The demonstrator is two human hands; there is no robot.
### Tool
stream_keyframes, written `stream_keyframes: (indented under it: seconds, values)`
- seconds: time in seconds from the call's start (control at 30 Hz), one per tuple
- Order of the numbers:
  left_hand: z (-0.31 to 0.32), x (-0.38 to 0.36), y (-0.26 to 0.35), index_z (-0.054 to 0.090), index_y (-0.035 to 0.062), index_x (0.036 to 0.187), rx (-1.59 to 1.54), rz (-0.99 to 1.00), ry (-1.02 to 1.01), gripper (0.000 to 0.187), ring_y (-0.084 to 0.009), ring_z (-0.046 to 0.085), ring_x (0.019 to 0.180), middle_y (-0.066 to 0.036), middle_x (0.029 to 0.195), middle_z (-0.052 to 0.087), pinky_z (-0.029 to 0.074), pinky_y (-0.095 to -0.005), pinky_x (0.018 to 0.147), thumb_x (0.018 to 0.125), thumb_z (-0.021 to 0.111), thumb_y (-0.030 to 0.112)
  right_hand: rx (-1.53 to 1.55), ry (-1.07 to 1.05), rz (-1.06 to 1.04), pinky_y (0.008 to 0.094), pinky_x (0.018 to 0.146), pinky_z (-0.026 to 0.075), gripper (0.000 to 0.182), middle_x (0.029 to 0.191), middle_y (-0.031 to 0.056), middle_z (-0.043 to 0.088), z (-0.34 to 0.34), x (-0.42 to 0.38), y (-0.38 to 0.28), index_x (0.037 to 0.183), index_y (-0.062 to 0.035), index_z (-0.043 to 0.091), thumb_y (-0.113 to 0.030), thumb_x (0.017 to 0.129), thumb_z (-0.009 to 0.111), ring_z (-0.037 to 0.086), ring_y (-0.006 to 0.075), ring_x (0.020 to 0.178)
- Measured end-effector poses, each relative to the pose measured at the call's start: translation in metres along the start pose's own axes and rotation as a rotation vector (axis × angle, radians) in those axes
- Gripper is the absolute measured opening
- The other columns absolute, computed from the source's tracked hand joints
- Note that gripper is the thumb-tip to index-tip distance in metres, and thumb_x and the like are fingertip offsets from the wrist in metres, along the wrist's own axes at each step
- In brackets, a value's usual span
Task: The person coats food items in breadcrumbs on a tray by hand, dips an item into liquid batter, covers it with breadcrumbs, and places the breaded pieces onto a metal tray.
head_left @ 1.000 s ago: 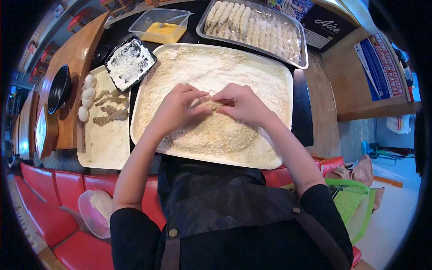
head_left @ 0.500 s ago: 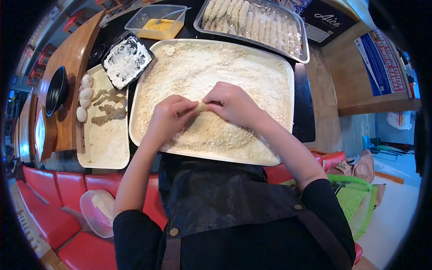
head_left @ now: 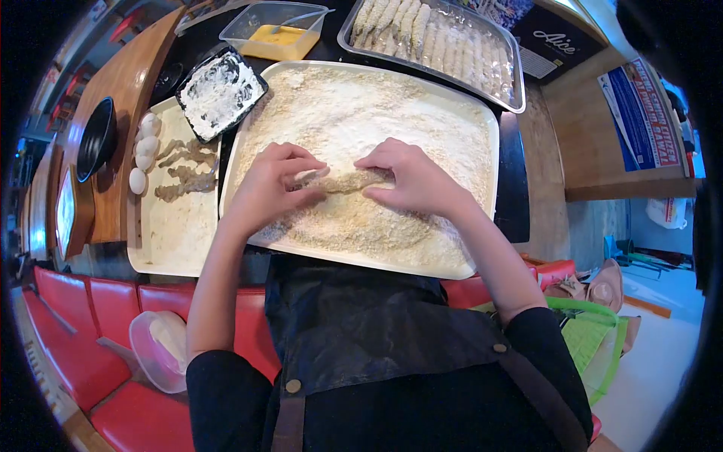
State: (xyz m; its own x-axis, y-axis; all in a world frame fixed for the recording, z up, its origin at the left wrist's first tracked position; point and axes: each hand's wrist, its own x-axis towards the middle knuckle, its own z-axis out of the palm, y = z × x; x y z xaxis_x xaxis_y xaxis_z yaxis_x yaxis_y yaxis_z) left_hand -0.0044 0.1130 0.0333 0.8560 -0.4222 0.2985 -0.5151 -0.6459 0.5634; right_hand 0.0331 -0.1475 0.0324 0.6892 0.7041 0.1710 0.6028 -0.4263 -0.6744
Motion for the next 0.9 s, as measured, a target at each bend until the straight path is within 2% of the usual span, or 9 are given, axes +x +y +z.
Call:
stream_keyframes:
  seconds: [0.1, 0.2, 0.3, 0.4, 0.53, 0.6, 0.7, 0.83, 0.9]
  values:
    - [-0.003, -0.008, -0.013, 0.073, 0.0076, 0.108, -0.2, -0.247, -0.179, 0.037, -0.0205, 0.065, 0.084, -0.008, 0.089, 0.067, 0.051, -0.0284, 0.071, 0.072, 0.082, 0.011, 0.034, 0.054, 0.062, 0.0367, 0.083, 0.051, 0.031, 0.09, 0.0136, 0.067, 0.006, -0.008, 0.006, 0.104, -0.0017, 0.07, -0.014, 0.075, 0.075, 0.062, 0.0299, 0.092]
    - [-0.004, -0.011, -0.017, 0.072, 0.0084, 0.11, -0.181, -0.285, -0.247, 0.04, -0.0203, 0.064, 0.089, -0.009, 0.099, 0.066, 0.051, -0.0294, 0.074, 0.072, 0.083, 0.013, 0.039, 0.08, 0.057, 0.0368, 0.083, 0.051, 0.031, 0.089, 0.0135, 0.066, 0.01, -0.011, 0.007, 0.101, -0.001, 0.071, -0.016, 0.074, 0.077, 0.062, 0.0297, 0.093]
    - [-0.004, -0.006, 0.001, 0.072, 0.0082, 0.11, -0.169, -0.227, -0.122, 0.039, -0.0198, 0.064, 0.092, -0.01, 0.104, 0.066, 0.052, -0.0296, 0.076, 0.073, 0.082, 0.012, -0.038, 0.18, -0.01, 0.0369, 0.082, 0.051, 0.027, 0.087, 0.0131, 0.066, 0.011, -0.009, -0.006, 0.098, -0.0011, 0.071, -0.014, 0.075, 0.075, 0.062, 0.029, 0.092]
    - [0.01, 0.004, 0.016, 0.072, 0.0078, 0.11, -0.166, -0.155, -0.018, 0.037, -0.0205, 0.065, 0.091, -0.011, 0.102, 0.066, 0.052, -0.0285, 0.077, 0.074, 0.08, 0.01, -0.037, 0.212, 0.008, 0.0371, 0.082, 0.051, 0.025, 0.086, 0.0125, 0.066, 0.019, -0.002, -0.012, 0.097, -0.0021, 0.071, -0.014, 0.075, 0.075, 0.062, 0.0287, 0.091]
    - [0.033, 0.003, 0.002, 0.071, 0.008, 0.112, -0.171, -0.137, -0.08, 0.039, -0.0235, 0.066, 0.09, -0.011, 0.104, 0.067, 0.053, -0.0311, 0.077, 0.074, 0.08, 0.01, -0.074, 0.116, 0.006, 0.0369, 0.082, 0.051, 0.027, 0.086, 0.0125, 0.066, 0.028, 0.003, -0.002, 0.099, -0.0025, 0.071, -0.015, 0.075, 0.075, 0.062, 0.0285, 0.092]
    - [0.035, 0.003, -0.001, 0.072, 0.0077, 0.11, -0.136, -0.083, -0.043, 0.037, -0.0233, 0.066, 0.088, -0.011, 0.102, 0.067, 0.054, -0.0312, 0.074, 0.074, 0.08, 0.01, -0.095, 0.103, 0.007, 0.0366, 0.082, 0.052, 0.028, 0.087, 0.0128, 0.066, 0.027, 0.003, 0.0, 0.099, -0.0026, 0.071, -0.016, 0.075, 0.075, 0.062, 0.0285, 0.093]
    - [0.028, 0.006, 0.008, 0.073, 0.0073, 0.107, -0.069, -0.032, 0.03, 0.032, -0.0223, 0.067, 0.085, -0.011, 0.097, 0.068, 0.054, -0.0309, 0.071, 0.075, 0.079, 0.01, -0.041, 0.23, -0.065, 0.0356, 0.081, 0.052, 0.027, 0.089, 0.0136, 0.067, 0.019, 0.001, 0.0, 0.1, -0.0022, 0.071, -0.015, 0.076, 0.075, 0.063, 0.0283, 0.089]
    - [0.02, 0.001, 0.011, 0.074, 0.0071, 0.103, -0.126, -0.154, 0.01, 0.028, -0.0226, 0.066, 0.083, -0.011, 0.092, 0.068, 0.053, -0.031, 0.071, 0.076, 0.079, 0.01, 0.128, 0.128, 0.188, 0.0351, 0.08, 0.052, 0.027, 0.093, 0.0137, 0.068, -0.006, -0.012, 0.008, 0.102, -0.0041, 0.072, -0.011, 0.076, 0.077, 0.064, 0.0278, 0.086]
    - [0.023, -0.002, 0.006, 0.074, 0.007, 0.104, -0.123, -0.109, 0.009, 0.029, -0.0228, 0.066, 0.083, -0.011, 0.092, 0.068, 0.053, -0.0308, 0.071, 0.076, 0.079, 0.01, 0.064, 0.109, 0.106, 0.0351, 0.08, 0.052, 0.029, 0.093, 0.0135, 0.068, -0.003, -0.014, 0.021, 0.103, -0.0047, 0.072, -0.012, 0.076, 0.077, 0.065, 0.0269, 0.087]
